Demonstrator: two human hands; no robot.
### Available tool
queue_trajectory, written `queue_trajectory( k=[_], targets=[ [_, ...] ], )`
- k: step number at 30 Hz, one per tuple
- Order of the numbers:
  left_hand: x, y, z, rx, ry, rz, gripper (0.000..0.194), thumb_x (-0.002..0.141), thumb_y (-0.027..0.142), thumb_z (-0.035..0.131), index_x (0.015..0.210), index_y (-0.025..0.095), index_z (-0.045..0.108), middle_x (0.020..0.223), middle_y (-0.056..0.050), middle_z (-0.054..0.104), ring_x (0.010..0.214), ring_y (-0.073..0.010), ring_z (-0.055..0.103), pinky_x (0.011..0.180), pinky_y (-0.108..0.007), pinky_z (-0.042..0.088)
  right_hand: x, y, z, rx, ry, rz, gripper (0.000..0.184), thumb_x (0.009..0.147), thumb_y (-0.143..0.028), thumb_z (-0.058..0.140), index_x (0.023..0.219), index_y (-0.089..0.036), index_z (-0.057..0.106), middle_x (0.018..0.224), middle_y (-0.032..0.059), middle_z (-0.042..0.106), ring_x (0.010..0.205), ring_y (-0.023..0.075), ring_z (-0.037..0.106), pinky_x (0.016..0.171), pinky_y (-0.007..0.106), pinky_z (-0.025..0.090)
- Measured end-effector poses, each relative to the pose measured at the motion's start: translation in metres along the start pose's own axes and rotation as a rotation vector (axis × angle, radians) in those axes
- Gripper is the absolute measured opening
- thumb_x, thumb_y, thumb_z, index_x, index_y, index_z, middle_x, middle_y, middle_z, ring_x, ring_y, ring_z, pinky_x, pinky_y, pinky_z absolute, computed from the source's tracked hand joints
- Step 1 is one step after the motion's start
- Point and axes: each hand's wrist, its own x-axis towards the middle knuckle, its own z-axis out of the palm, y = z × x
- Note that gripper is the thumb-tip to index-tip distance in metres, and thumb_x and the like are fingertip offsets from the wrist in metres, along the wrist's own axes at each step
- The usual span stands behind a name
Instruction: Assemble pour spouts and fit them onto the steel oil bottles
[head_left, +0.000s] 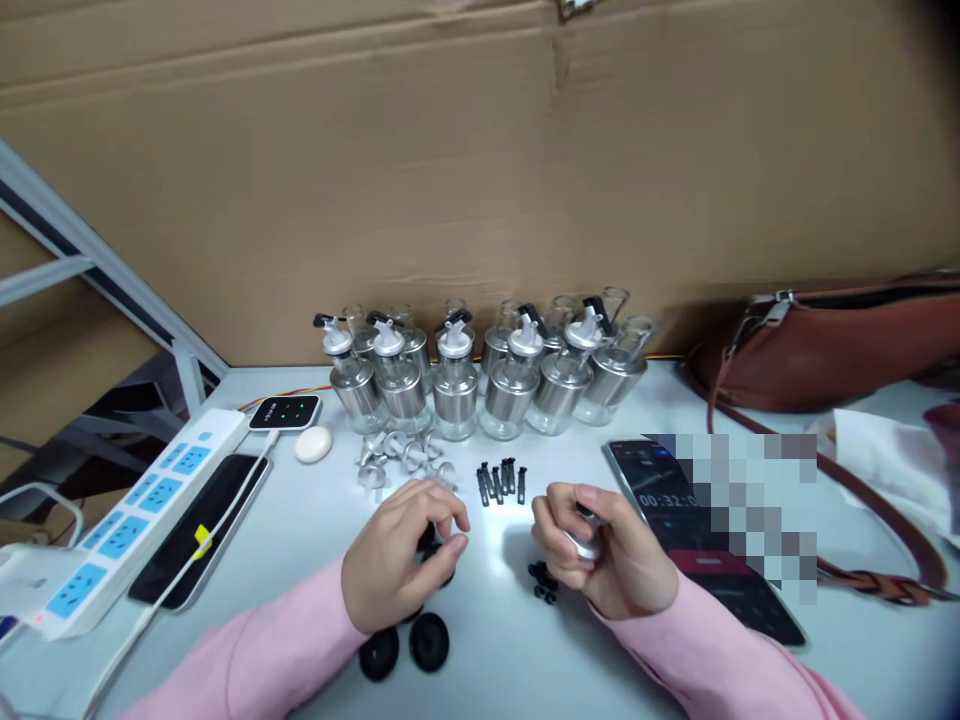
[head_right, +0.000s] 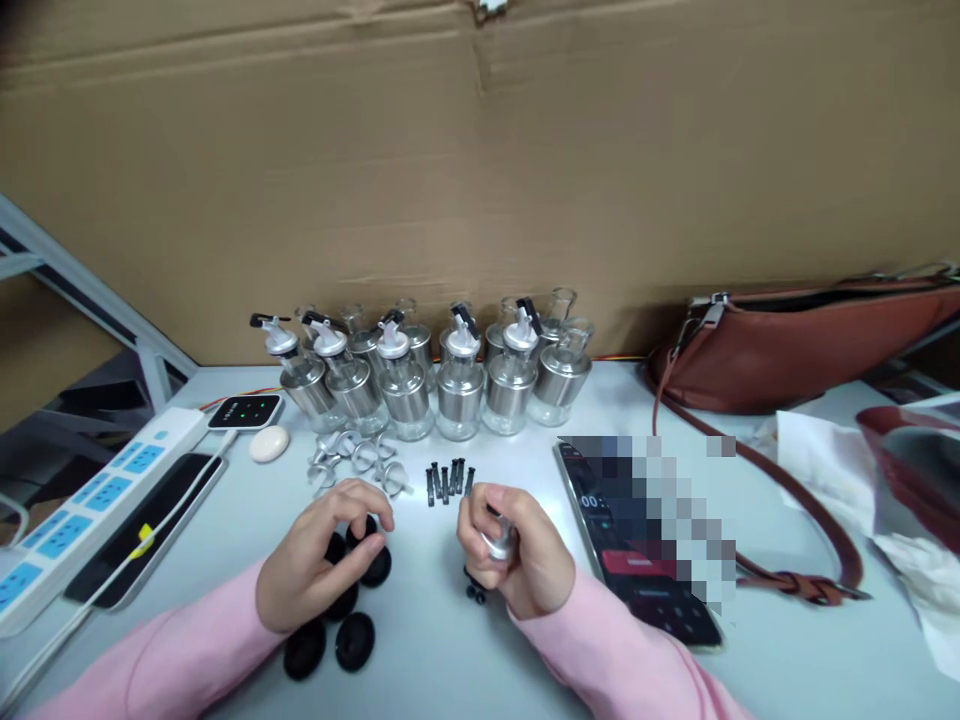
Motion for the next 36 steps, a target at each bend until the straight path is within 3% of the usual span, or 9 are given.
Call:
queue_trajectory(
  k=[5, 9, 13, 15, 17, 19, 23, 31, 36],
  targets=[
    [0.006, 0.003, -0.002, 0.016, 0.025, 0.021, 0.014, 0.084, 0.007, 0.045, 0.081, 0.019, 0.039, 0.079, -0.003, 0.059, 0.074, -0.0133, 0.053, 0.069, -0.027, 0.044, -0.003, -0.018, 0.000, -0.284, 0.144, -0.238, 0.044, 0.073, -0.052, 0.059, 0.053, -0.019, 0.037, 0.052, -0.0039, 0.041, 0.037, 0.0037, 0.024, 0.035, 0.019, 0.017],
    [-0.001, 0.010, -0.001, 0.037, -0.022, 0.009, 0.014, 0.084, 0.006, 0.043, 0.080, 0.019, 0.040, 0.079, -0.003, 0.059, 0.074, -0.0135, 0.054, 0.069, -0.027, 0.044, -0.007, -0.058, -0.007, -0.891, 0.512, -0.640, 0.028, 0.071, -0.044, 0.066, 0.073, -0.022, 0.049, 0.068, -0.0008, 0.052, 0.048, 0.0100, 0.041, 0.046, 0.025, 0.034],
    [-0.011, 0.032, -0.005, 0.243, -0.343, 0.076, 0.011, 0.086, 0.010, 0.043, 0.089, 0.018, 0.050, 0.094, -0.005, 0.065, 0.090, -0.0181, 0.057, 0.082, -0.034, 0.044, 0.000, -0.105, -0.019, -1.639, 0.788, -0.747, 0.027, 0.075, -0.029, 0.061, 0.100, -0.019, 0.059, 0.083, 0.0052, 0.063, 0.050, 0.0131, 0.050, 0.060, 0.030, 0.043],
    [-0.017, 0.039, -0.006, 0.400, -0.490, 0.070, 0.020, 0.086, 0.030, 0.053, 0.102, 0.019, 0.054, 0.114, -0.009, 0.062, 0.108, -0.0279, 0.053, 0.093, -0.047, 0.040, 0.009, -0.125, -0.025, -1.915, 0.832, -0.718, 0.032, 0.079, -0.020, 0.057, 0.110, -0.015, 0.060, 0.090, 0.0100, 0.066, 0.070, 0.0200, 0.061, 0.070, 0.030, 0.046],
    [-0.025, 0.041, -0.005, 0.535, -0.587, -0.001, 0.049, 0.077, 0.048, 0.063, 0.117, 0.022, 0.051, 0.132, -0.013, 0.051, 0.122, -0.0389, 0.042, 0.097, -0.061, 0.033, 0.021, -0.140, -0.031, -1.969, 0.843, -0.692, 0.026, 0.079, -0.017, 0.055, 0.102, -0.014, 0.065, 0.100, 0.0157, 0.065, 0.089, 0.0261, 0.062, 0.076, 0.032, 0.045],
    [-0.032, 0.037, -0.001, 0.635, -0.635, -0.078, 0.061, 0.073, 0.050, 0.067, 0.126, 0.025, 0.047, 0.140, -0.014, 0.043, 0.128, -0.0438, 0.034, 0.095, -0.067, 0.032, 0.032, -0.148, -0.038, -1.996, 0.825, -0.665, 0.025, 0.078, -0.017, 0.056, 0.100, -0.013, 0.066, 0.102, 0.0171, 0.065, 0.092, 0.0283, 0.062, 0.078, 0.034, 0.045],
    [-0.045, 0.028, 0.005, 0.721, -0.596, -0.150, 0.038, 0.087, 0.035, 0.055, 0.124, 0.029, 0.050, 0.137, -0.009, 0.047, 0.127, -0.0372, 0.040, 0.095, -0.063, 0.038, 0.046, -0.149, -0.049, -2.005, 0.791, -0.640, 0.026, 0.076, -0.024, 0.059, 0.101, -0.015, 0.063, 0.094, 0.0139, 0.070, 0.087, 0.0286, 0.065, 0.073, 0.033, 0.046],
    [-0.071, 0.031, -0.002, 0.700, -0.423, -0.186, 0.046, 0.085, 0.025, 0.052, 0.131, 0.026, 0.045, 0.140, -0.009, 0.042, 0.135, -0.0353, 0.026, 0.100, -0.061, 0.036, 0.045, -0.136, -0.052, -1.918, 0.889, -0.684, 0.016, 0.071, -0.024, 0.061, 0.086, -0.018, 0.060, 0.086, 0.0124, 0.071, 0.081, 0.0270, 0.066, 0.067, 0.031, 0.046],
    [-0.071, 0.024, 0.002, 0.607, -0.299, -0.234, 0.034, 0.083, 0.015, 0.048, 0.113, 0.027, 0.058, 0.124, -0.007, 0.055, 0.130, -0.0335, 0.035, 0.100, -0.063, 0.033, 0.016, -0.133, -0.036, -1.807, 0.978, -0.949, 0.020, 0.078, -0.031, 0.060, 0.092, -0.017, 0.061, 0.095, 0.0142, 0.069, 0.088, 0.0243, 0.065, 0.077, 0.032, 0.047]
  ],
)
